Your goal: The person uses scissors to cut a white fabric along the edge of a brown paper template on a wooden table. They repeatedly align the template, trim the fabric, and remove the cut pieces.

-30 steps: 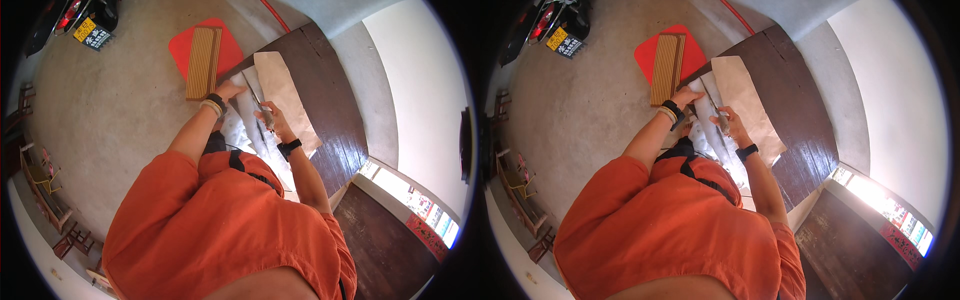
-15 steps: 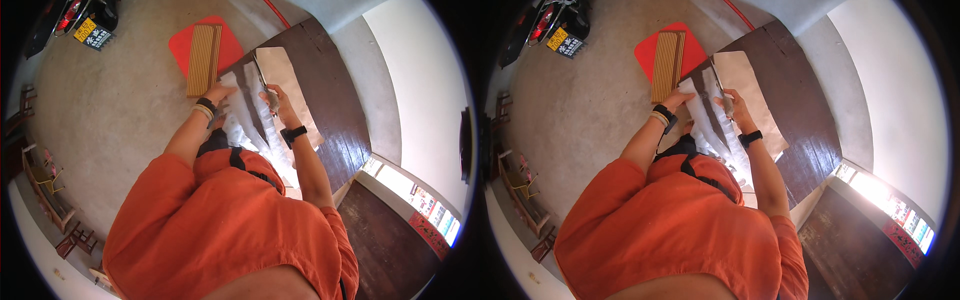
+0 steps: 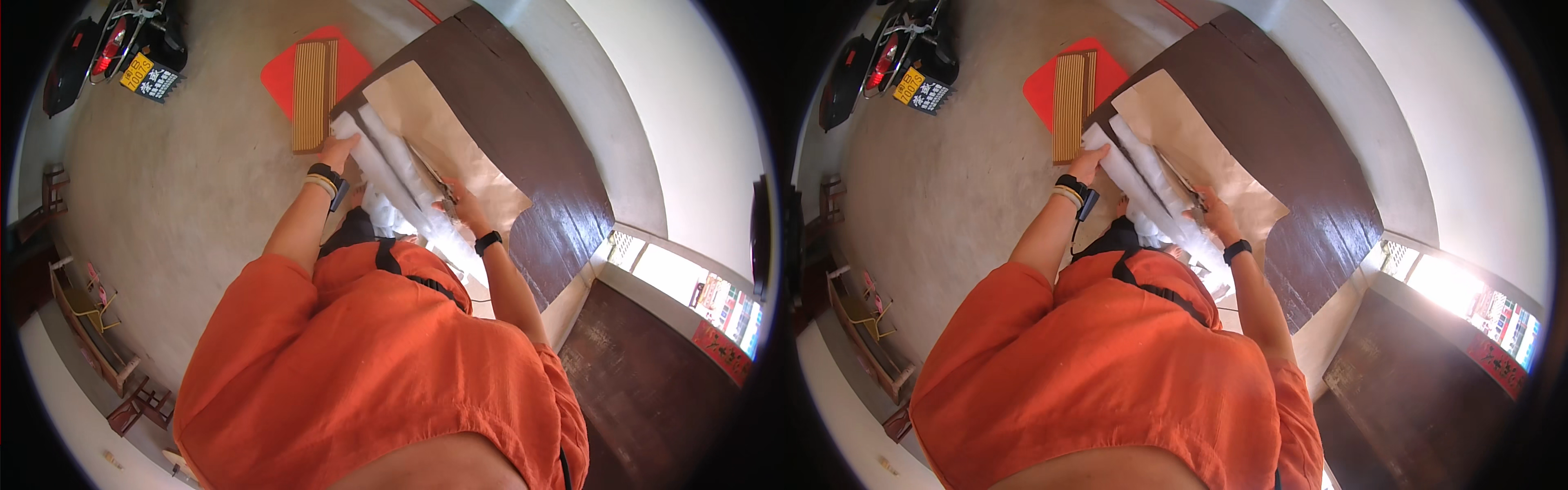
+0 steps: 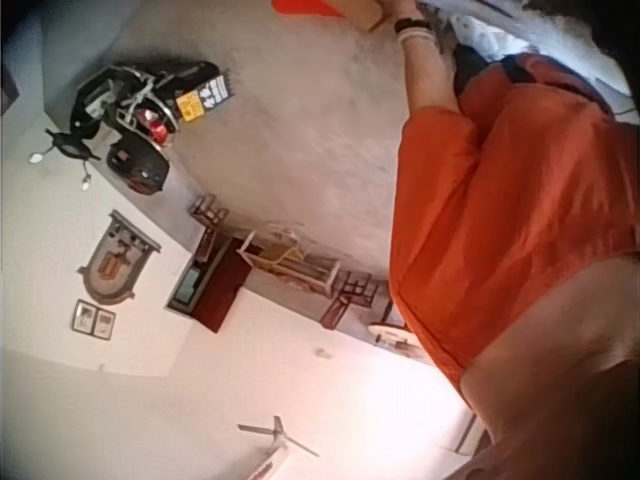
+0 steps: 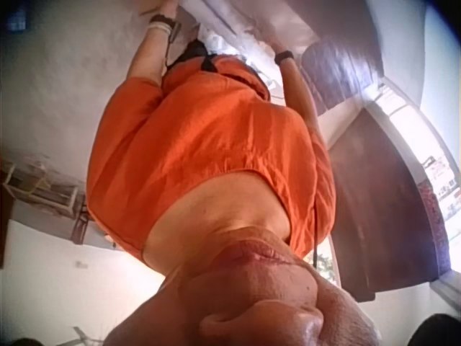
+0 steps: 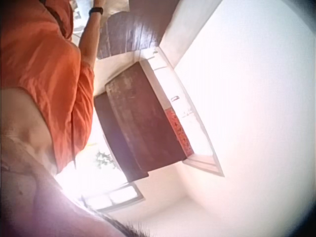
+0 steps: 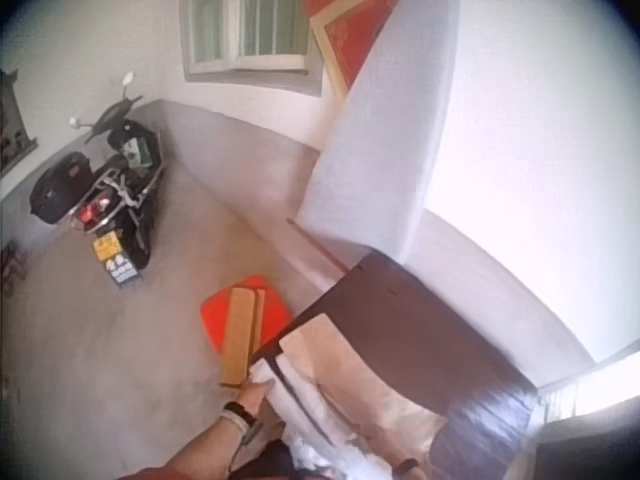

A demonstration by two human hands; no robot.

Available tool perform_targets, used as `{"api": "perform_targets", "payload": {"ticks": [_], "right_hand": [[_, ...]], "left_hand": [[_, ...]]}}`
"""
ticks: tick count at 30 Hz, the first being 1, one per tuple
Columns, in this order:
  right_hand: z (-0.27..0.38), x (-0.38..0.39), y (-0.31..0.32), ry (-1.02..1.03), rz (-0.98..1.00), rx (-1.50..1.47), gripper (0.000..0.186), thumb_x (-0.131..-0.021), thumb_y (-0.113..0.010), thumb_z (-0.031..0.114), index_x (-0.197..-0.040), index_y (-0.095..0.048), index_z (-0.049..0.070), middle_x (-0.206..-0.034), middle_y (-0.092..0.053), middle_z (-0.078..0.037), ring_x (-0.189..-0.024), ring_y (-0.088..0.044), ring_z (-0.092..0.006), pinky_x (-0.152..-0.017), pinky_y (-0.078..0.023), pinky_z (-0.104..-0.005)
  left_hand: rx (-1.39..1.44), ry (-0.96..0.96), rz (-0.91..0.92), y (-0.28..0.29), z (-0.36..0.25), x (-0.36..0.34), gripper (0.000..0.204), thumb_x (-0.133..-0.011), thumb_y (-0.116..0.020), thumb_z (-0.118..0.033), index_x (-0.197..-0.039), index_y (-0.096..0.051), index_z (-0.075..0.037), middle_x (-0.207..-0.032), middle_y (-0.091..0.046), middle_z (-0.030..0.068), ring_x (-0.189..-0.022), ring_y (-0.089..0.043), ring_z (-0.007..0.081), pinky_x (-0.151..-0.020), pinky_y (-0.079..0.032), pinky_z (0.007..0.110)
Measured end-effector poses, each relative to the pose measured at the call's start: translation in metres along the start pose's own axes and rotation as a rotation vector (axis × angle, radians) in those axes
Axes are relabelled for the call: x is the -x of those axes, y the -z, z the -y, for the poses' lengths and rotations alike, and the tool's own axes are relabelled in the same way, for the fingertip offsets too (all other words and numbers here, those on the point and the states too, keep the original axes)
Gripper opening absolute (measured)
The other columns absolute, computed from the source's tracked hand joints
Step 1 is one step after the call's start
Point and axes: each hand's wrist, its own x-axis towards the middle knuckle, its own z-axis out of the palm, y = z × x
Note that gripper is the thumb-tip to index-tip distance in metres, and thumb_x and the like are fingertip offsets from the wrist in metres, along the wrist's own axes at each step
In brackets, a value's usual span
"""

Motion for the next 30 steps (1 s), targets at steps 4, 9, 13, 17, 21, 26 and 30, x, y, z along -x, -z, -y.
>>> {"api": "perform_targets", "payload": {"ticks": [4, 9, 13, 17, 21, 26, 30], "right_hand": [[-0.046, 0.009, 0.02, 0.055, -0.073, 0.019, 0.073, -0.069, -0.085, 0.025, -0.13, -0.047, 0.013, -0.093, -0.06, -0.002, -0.084, -0.055, -0.0141, -0.076, -0.045, -0.0291], [-0.059, 0.013, 0.024, 0.043, -0.12, 0.111, 0.074, -0.07, -0.083, 0.026, -0.132, -0.045, 0.014, -0.099, -0.063, -0.008, -0.091, -0.059, -0.0196, -0.081, -0.046, -0.0325], [-0.059, 0.013, 0.022, 0.079, -0.144, 0.134, 0.074, -0.07, -0.082, 0.032, -0.132, -0.046, 0.016, -0.106, -0.064, -0.013, -0.097, -0.061, -0.0273, -0.085, -0.047, -0.0365], [-0.061, 0.014, 0.023, 0.068, -0.17, 0.189, 0.072, -0.07, -0.08, 0.035, -0.131, -0.047, 0.018, -0.109, -0.065, -0.016, -0.102, -0.062, -0.0341, -0.086, -0.047, -0.0395], [-0.059, 0.015, 0.023, 0.035, -0.175, 0.222, 0.069, -0.071, -0.079, 0.035, -0.13, -0.047, 0.02, -0.109, -0.066, -0.015, -0.102, -0.061, -0.0348, -0.086, -0.048, -0.0398], [-0.045, 0.022, 0.016, 0.149, -0.287, 0.256, 0.068, -0.074, -0.081, 0.027, -0.133, -0.049, 0.014, -0.089, -0.065, -0.007, -0.081, -0.06, -0.0185, -0.072, -0.047, -0.0319], [-0.034, 0.049, 0.028, 0.146, -0.283, 0.042, 0.069, -0.073, -0.083, 0.025, -0.133, -0.051, 0.014, -0.068, -0.042, 0.005, -0.062, -0.041, -0.0071, -0.055, -0.034, -0.0253]], "left_hand": [[0.143, -0.156, -0.314, 0.023, 0.01, -0.002, 0.024, -0.091, -0.064, -0.017, -0.107, -0.06, 0.0, -0.101, -0.064, 0.0096, -0.087, -0.062, 0.021, -0.075, -0.051, 0.036], [0.252, -0.209, -0.658, 0.104, 0.011, 0.045, 0.033, -0.088, -0.064, -0.019, -0.113, -0.056, 0.001, -0.101, -0.065, 0.0111, -0.083, -0.064, 0.0251, -0.07, -0.054, 0.041], [0.174, -0.224, -1.081, 0.172, 0.028, 0.097, 0.03, -0.091, -0.059, -0.018, -0.113, -0.056, 0.001, -0.105, -0.065, 0.0132, -0.087, -0.063, 0.0251, -0.075, -0.054, 0.039], [0.023, -0.496, -1.239, 0.26, 0.052, 0.16, 0.029, -0.093, -0.055, -0.016, -0.116, -0.056, 0.002, -0.11, -0.065, 0.0124, -0.092, -0.062, 0.0247, -0.083, -0.051, 0.037], [-0.023, -0.39, -1.609, 0.33, 0.05, 0.232, 0.031, -0.094, -0.053, -0.021, -0.117, -0.057, -0.002, -0.113, -0.065, 0.0104, -0.095, -0.062, 0.024, -0.088, -0.047, 0.035], [-0.255, -0.197, -1.793, 0.313, 0.039, 0.279, 0.036, -0.09, -0.058, -0.027, -0.113, -0.058, 0.001, -0.112, -0.066, 0.0151, -0.096, -0.064, 0.0279, -0.083, -0.05, 0.039], [-0.821, -0.038, -1.354, 0.271, 0.064, 0.235, 0.045, -0.086, -0.065, -0.027, -0.118, -0.056, 0.005, -0.115, -0.064, 0.0169, -0.1, -0.063, 0.0283, -0.086, -0.05, 0.041]]}}
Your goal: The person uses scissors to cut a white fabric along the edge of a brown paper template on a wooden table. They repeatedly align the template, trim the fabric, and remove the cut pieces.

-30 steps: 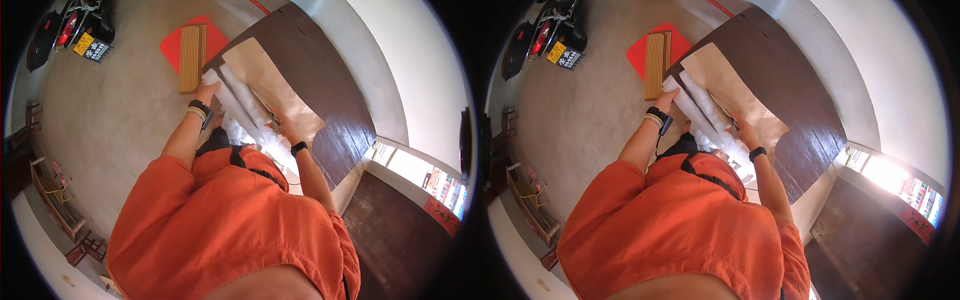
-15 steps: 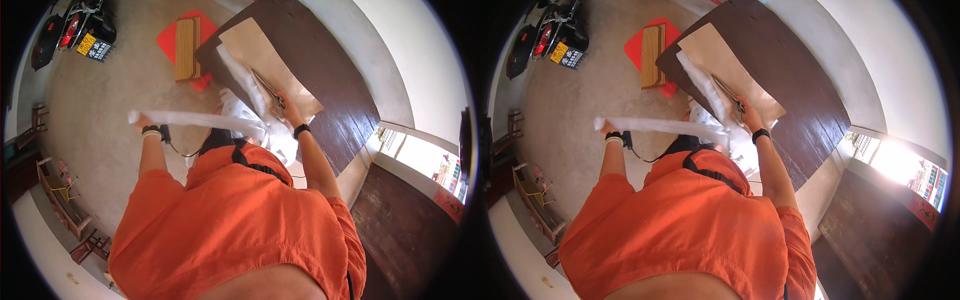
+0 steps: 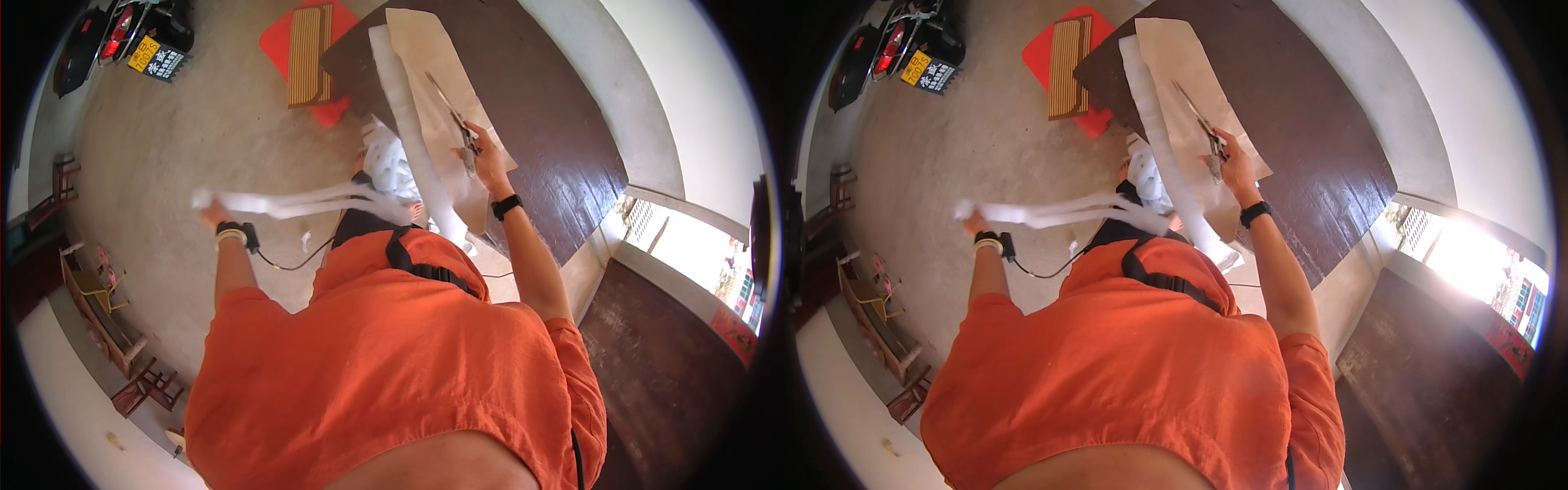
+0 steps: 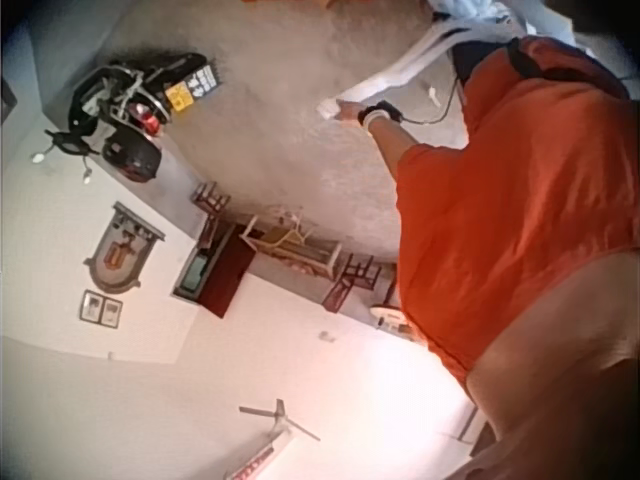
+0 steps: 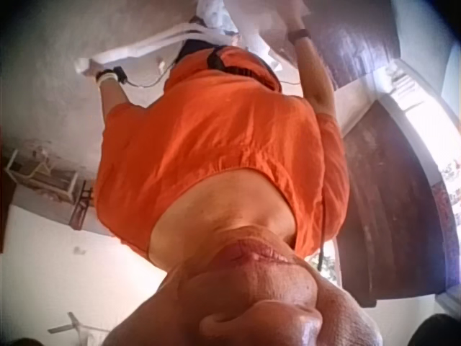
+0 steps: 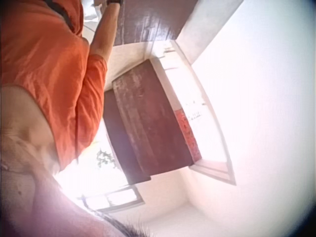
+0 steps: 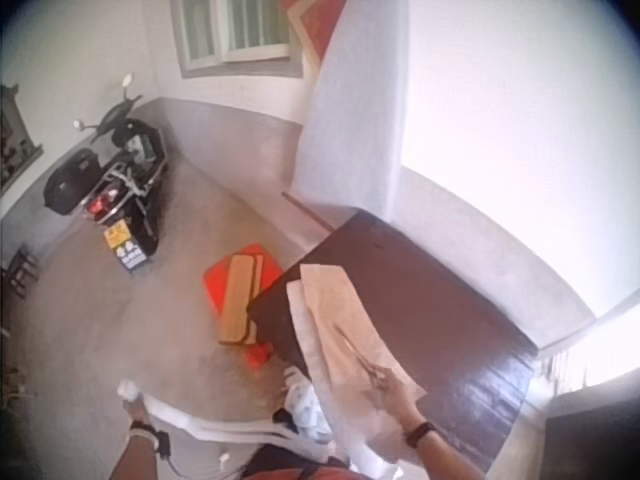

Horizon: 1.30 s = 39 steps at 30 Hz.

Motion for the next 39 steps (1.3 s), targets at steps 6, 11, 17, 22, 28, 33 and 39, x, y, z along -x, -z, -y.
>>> {"api": "perform_targets", "payload": {"ticks": [6, 11, 17, 22, 28, 33, 39], "right_hand": [[-0.038, 0.025, 0.065, -0.179, -0.318, 0.145, 0.073, -0.07, -0.085, 0.03, -0.131, -0.049, 0.01, -0.072, -0.052, 0.001, -0.063, -0.047, -0.0092, -0.057, -0.04, -0.0258], [-0.115, 0.044, 0.108, -0.245, -0.458, 0.212, 0.065, -0.076, -0.072, 0.014, -0.133, -0.043, 0.005, -0.074, -0.055, -0.003, -0.063, -0.049, -0.0114, -0.059, -0.042, -0.0259], [-0.173, 0.059, 0.115, -0.214, -0.484, 0.202, 0.058, -0.081, -0.059, 0.006, -0.136, -0.041, 0.007, -0.074, -0.054, -0.004, -0.063, -0.049, -0.0119, -0.059, -0.041, -0.0289], [-0.166, 0.059, 0.099, -0.281, -0.491, 0.244, 0.063, -0.081, -0.069, 0.025, -0.134, -0.044, 0.004, -0.077, -0.063, -0.008, -0.071, -0.06, -0.0153, -0.064, -0.049, -0.0298], [-0.092, 0.087, 0.061, -0.564, -0.262, -0.228, 0.064, -0.08, -0.072, 0.046, -0.12, -0.054, 0.0, -0.087, -0.064, -0.007, -0.069, -0.06, -0.0156, -0.051, -0.048, -0.031], [-0.05, 0.101, 0.041, -0.453, -0.078, -0.696, 0.041, -0.085, -0.07, 0.025, -0.115, -0.056, 0.0, -0.096, -0.065, -0.006, -0.08, -0.063, -0.0142, -0.073, -0.05, -0.0248], [-0.063, 0.055, 0.124, -0.334, -0.573, -0.768, 0.038, -0.087, -0.068, 0.018, -0.116, -0.054, -0.002, -0.1, -0.065, -0.007, -0.086, -0.063, -0.0131, -0.071, -0.051, -0.0256]], "left_hand": [[0.167, -0.462, 0.803, -0.127, -0.088, 0.124, 0.093, -0.07, -0.077, -0.03, -0.14, -0.029, 0.006, -0.142, -0.037, 0.0256, -0.13, -0.039, 0.035, -0.105, -0.035, 0.042], [0.397, -0.778, 1.066, -0.125, -0.2, 0.24, 0.073, -0.072, -0.075, -0.037, -0.126, -0.048, 0.004, -0.113, -0.06, 0.0224, -0.105, -0.058, 0.0345, -0.094, -0.042, 0.042], [0.055, -0.376, 1.634, -0.098, -0.265, 0.309, 0.068, -0.083, -0.065, -0.048, -0.127, -0.052, 0.001, -0.121, -0.059, 0.0179, -0.105, -0.06, 0.0329, -0.089, -0.046, 0.042], [-0.048, -0.309, 1.742, -0.091, -0.268, 0.32, 0.059, -0.085, -0.063, -0.046, -0.125, -0.056, -0.002, -0.115, -0.063, 0.0148, -0.102, -0.062, 0.0342, -0.09, -0.046, 0.046], [0.419, -0.084, 1.811, -0.098, -0.275, 0.346, 0.038, -0.087, -0.065, -0.027, -0.11, -0.06, 0.003, -0.102, -0.067, 0.0122, -0.087, -0.067, 0.0233, -0.08, -0.056, 0.037], [0.58, -0.065, 1.634, -0.115, -0.292, 0.352, 0.036, -0.088, -0.065, -0.023, -0.115, -0.056, -0.001, -0.105, -0.065, 0.0097, -0.09, -0.066, 0.0216, -0.076, -0.057, 0.037], [0.717, 0.206, 1.514, -0.124, -0.297, 0.325, 0.034, -0.089, -0.063, -0.013, -0.118, -0.055, 0.002, -0.114, -0.062, 0.0134, -0.101, -0.062, 0.025, -0.089, -0.053, 0.037]]}}
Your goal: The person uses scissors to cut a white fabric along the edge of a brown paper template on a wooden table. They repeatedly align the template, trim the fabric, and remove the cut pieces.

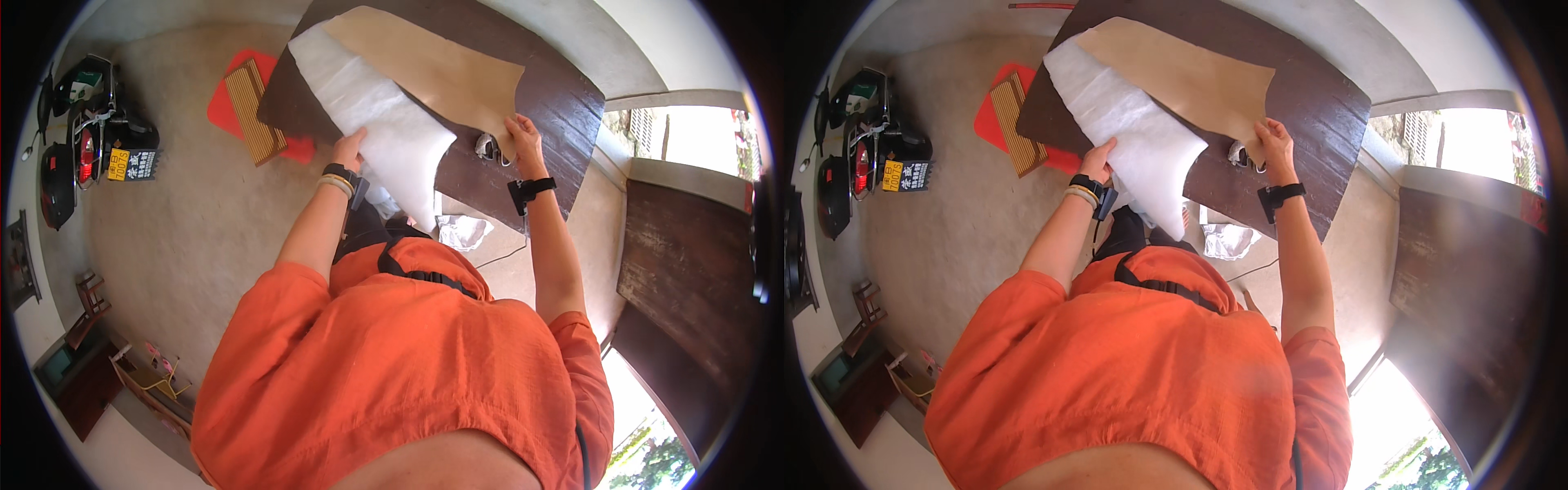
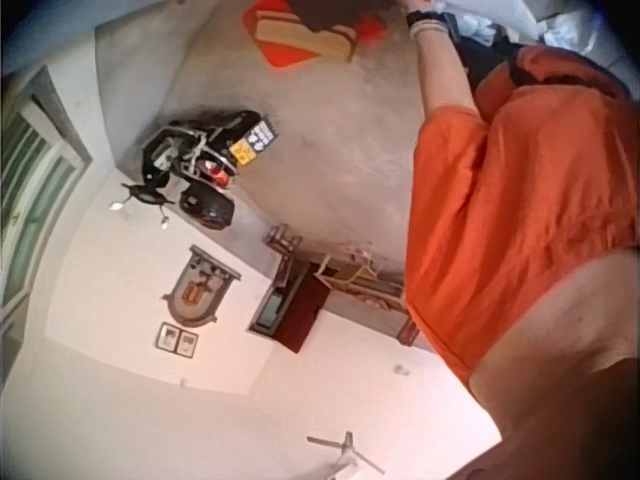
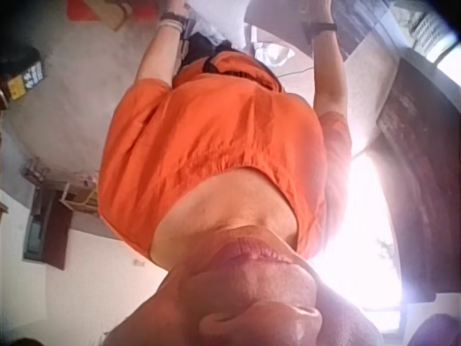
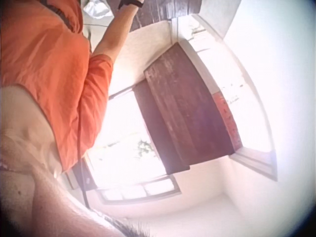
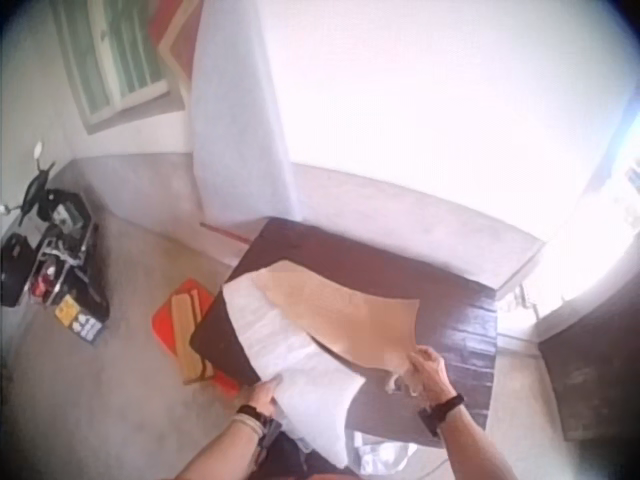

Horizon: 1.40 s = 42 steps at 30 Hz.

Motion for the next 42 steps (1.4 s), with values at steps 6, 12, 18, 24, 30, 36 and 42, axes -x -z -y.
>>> {"api": "perform_targets", "payload": {"ticks": [6, 12, 18, 24, 30, 36, 42], "right_hand": [[-0.04, -0.016, 0.038, -0.13, -0.126, -0.669, 0.055, -0.097, -0.046, 0.048, -0.127, -0.048, 0.001, -0.119, -0.058, -0.014, -0.114, -0.054, -0.0225, -0.093, -0.049, -0.0364], [-0.107, 0.116, -0.018, -0.401, 0.33, -0.098, 0.044, -0.085, -0.07, 0.015, -0.126, -0.054, 0.006, -0.112, -0.064, -0.007, -0.09, -0.064, -0.0136, -0.074, -0.053, -0.0269], [-0.078, 0.119, -0.122, -0.367, 0.645, -0.084, 0.073, -0.086, -0.069, 0.019, -0.144, -0.027, 0.001, -0.139, -0.044, -0.016, -0.106, -0.059, -0.0206, -0.088, -0.05, -0.0317], [-0.088, 0.114, -0.186, -0.296, 0.539, -0.355, 0.06, -0.091, -0.063, 0.024, -0.14, -0.033, 0.005, -0.121, -0.053, -0.008, -0.103, -0.058, -0.0197, -0.081, -0.048, -0.0302], [-0.125, 0.139, -0.191, -0.241, 0.353, -0.03, 0.024, -0.095, -0.053, 0.026, -0.097, -0.064, 0.005, -0.08, -0.063, -0.004, -0.067, -0.058, -0.011, -0.068, -0.049, -0.0258], [-0.155, 0.167, -0.203, -0.259, 0.032, 0.078, 0.024, -0.091, -0.058, 0.025, -0.098, -0.062, 0.002, -0.082, -0.063, -0.007, -0.066, -0.06, -0.0121, -0.061, -0.05, -0.0251], [-0.084, 0.124, -0.258, 0.157, -0.368, 0.331, 0.057, -0.076, -0.077, 0.026, -0.117, -0.052, -0.004, -0.114, -0.055, -0.015, -0.085, -0.061, -0.018, -0.073, -0.051, -0.0302]], "left_hand": [[0.416, 0.165, 0.106, -0.008, 0.0, -0.008, 0.02, -0.09, -0.063, -0.011, -0.107, -0.059, -0.002, -0.102, -0.066, 0.0101, -0.09, -0.065, 0.0219, -0.077, -0.056, 0.032], [0.568, 0.163, 0.173, -0.038, -0.015, 0.01, 0.015, -0.091, -0.061, -0.012, -0.103, -0.058, -0.003, -0.091, -0.064, 0.0075, -0.077, -0.063, 0.0198, -0.056, -0.05, 0.026], [0.467, 0.204, 0.166, -0.05, -0.028, 0.035, 0.013, -0.09, -0.062, -0.007, -0.101, -0.059, 0.0, -0.091, -0.066, 0.0074, -0.079, -0.065, 0.0158, -0.061, -0.054, 0.023], [0.343, 0.29, 0.337, -0.059, -0.039, 0.041, 0.013, -0.092, -0.058, -0.009, -0.102, -0.059, 0.001, -0.091, -0.066, 0.0068, -0.077, -0.064, 0.016, -0.06, -0.053, 0.023], [0.24, 0.275, 0.373, -0.067, -0.091, 0.01, 0.019, -0.096, -0.054, -0.018, -0.106, -0.057, -0.002, -0.099, -0.066, 0.0069, -0.083, -0.063, 0.0179, -0.063, -0.05, 0.027], [0.27, 0.19, 0.598, -0.078, -0.158, -0.021, 0.021, -0.098, -0.049, -0.014, -0.113, -0.055, -0.001, -0.109, -0.064, 0.0093, -0.098, -0.063, 0.0208, -0.081, -0.054, 0.033], [0.237, 0.347, 0.694, -0.071, -0.149, -0.024, 0.017, -0.097, -0.051, -0.013, -0.109, -0.056, -0.001, -0.103, -0.065, 0.0077, -0.093, -0.063, 0.0202, -0.078, -0.055, 0.032]]}}
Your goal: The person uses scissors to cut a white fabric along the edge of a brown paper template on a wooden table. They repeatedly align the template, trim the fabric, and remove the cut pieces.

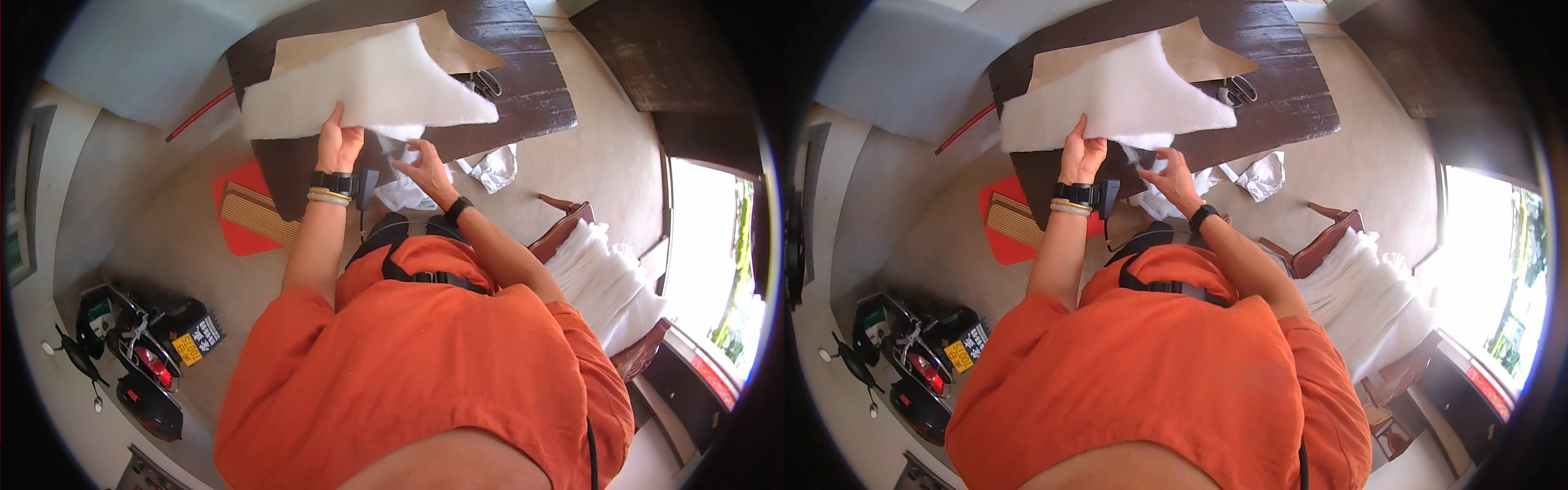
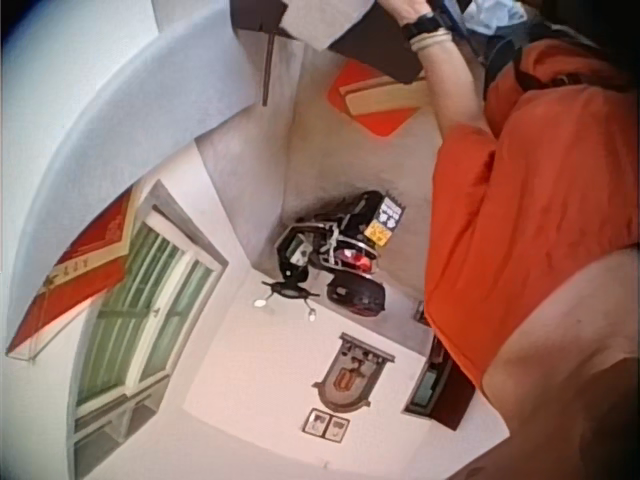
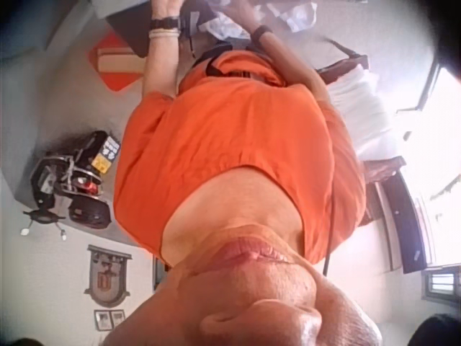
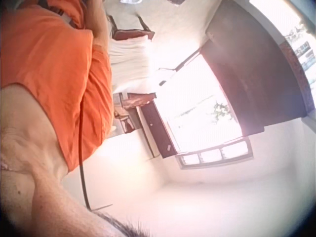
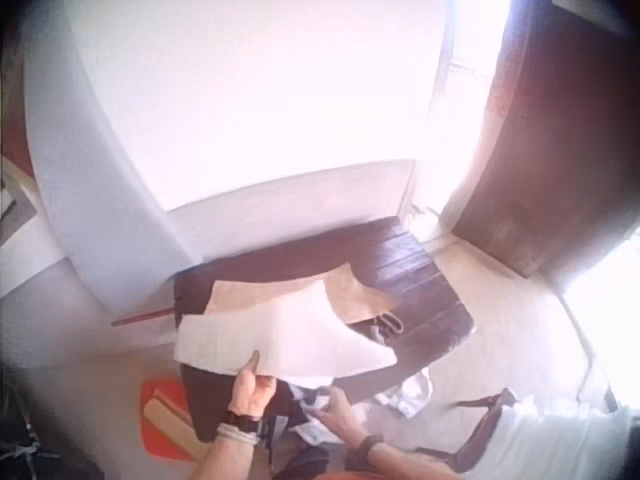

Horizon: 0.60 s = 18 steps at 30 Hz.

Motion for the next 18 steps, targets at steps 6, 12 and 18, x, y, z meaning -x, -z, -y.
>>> {"api": "perform_targets", "payload": {"ticks": [6, 12, 18], "right_hand": [[0.025, -0.004, -0.026, -0.257, 0.524, -0.414, 0.032, -0.096, -0.05, 0.027, -0.097, -0.064, -0.001, -0.077, -0.068, -0.01, -0.072, -0.066, -0.0166, -0.07, -0.053, -0.0277], [-0.035, 0.029, -0.015, -0.35, 0.356, -0.138, 0.026, -0.092, -0.052, 0.022, -0.101, -0.064, 0.0, -0.07, -0.067, -0.012, -0.057, -0.067, -0.0217, -0.057, -0.053, -0.032], [-0.023, 0.06, -0.014, -0.07, 0.242, 0.173, 0.057, -0.081, -0.067, 0.022, -0.134, -0.048, 0.012, -0.113, -0.061, -0.023, -0.103, -0.06, -0.0373, -0.086, -0.049, -0.0402]], "left_hand": [[-0.073, -0.004, -0.085, 0.007, -0.013, -0.004, 0.02, -0.096, -0.053, -0.017, -0.107, -0.057, -0.001, -0.104, -0.066, 0.0097, -0.092, -0.064, 0.0199, -0.079, -0.055, 0.031], [-0.271, -0.556, -0.037, -0.05, -0.101, 0.011, 0.039, -0.099, -0.048, -0.026, -0.126, -0.049, 0.002, -0.123, -0.059, 0.0139, -0.114, -0.056, 0.0259, -0.101, -0.043, 0.041], [-0.555, -0.489, 0.136, -0.108, -0.066, 0.047, 0.046, -0.096, -0.055, -0.028, -0.129, -0.048, 0.002, -0.129, -0.055, 0.0117, -0.118, -0.052, 0.0236, -0.1, -0.041, 0.038]]}}
